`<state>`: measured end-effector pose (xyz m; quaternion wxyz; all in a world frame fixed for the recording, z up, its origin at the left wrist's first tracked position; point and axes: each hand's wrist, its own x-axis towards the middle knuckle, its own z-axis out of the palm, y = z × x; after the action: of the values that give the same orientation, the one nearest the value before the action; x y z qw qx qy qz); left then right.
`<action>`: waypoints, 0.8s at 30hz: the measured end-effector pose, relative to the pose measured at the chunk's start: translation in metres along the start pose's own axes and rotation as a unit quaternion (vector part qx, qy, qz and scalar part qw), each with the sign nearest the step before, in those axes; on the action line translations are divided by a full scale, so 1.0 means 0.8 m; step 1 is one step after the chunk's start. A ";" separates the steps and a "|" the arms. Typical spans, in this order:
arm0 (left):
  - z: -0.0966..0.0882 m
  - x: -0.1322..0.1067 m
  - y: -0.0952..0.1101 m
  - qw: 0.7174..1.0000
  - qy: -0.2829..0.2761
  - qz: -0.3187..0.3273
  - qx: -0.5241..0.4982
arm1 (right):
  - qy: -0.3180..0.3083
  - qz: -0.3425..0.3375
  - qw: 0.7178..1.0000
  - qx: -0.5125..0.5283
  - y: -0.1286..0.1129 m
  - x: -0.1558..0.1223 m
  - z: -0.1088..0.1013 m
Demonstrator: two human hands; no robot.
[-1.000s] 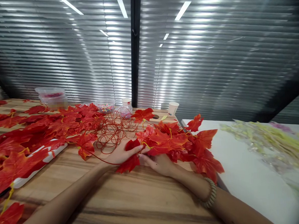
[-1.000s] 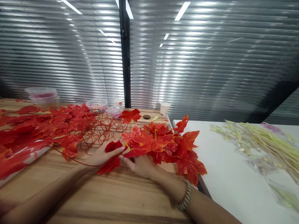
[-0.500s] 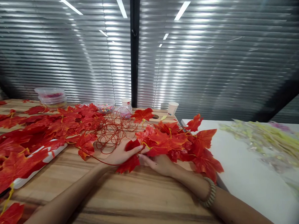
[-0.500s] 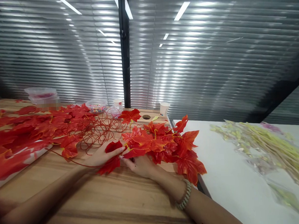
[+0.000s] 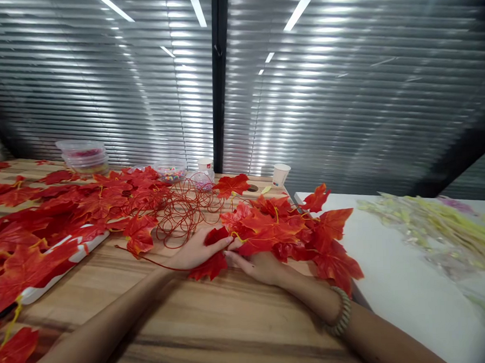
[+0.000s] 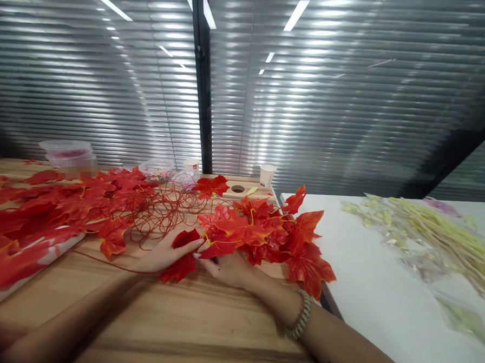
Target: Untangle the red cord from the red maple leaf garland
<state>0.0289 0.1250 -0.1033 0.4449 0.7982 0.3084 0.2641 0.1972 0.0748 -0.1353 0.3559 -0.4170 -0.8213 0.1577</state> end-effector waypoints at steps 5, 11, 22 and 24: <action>-0.001 0.000 0.003 1.000 -0.004 -0.003 0.009 | -0.002 -0.004 1.000 -0.010 0.000 0.000 0.000; 0.000 0.000 0.003 1.000 -0.003 0.000 0.000 | -0.015 0.014 1.000 -0.021 0.001 -0.001 0.001; -0.002 0.003 -0.001 0.999 -0.020 0.025 0.031 | -0.025 0.025 0.999 -0.008 -0.003 0.000 -0.001; -0.002 0.003 -0.002 0.999 -0.026 0.023 0.041 | -0.028 0.021 0.999 -0.006 -0.004 0.000 -0.002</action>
<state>0.0291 0.1281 -0.1033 0.4135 0.8295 0.2885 0.2404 0.1963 0.0734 -0.1326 0.3273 -0.4321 -0.8226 0.1721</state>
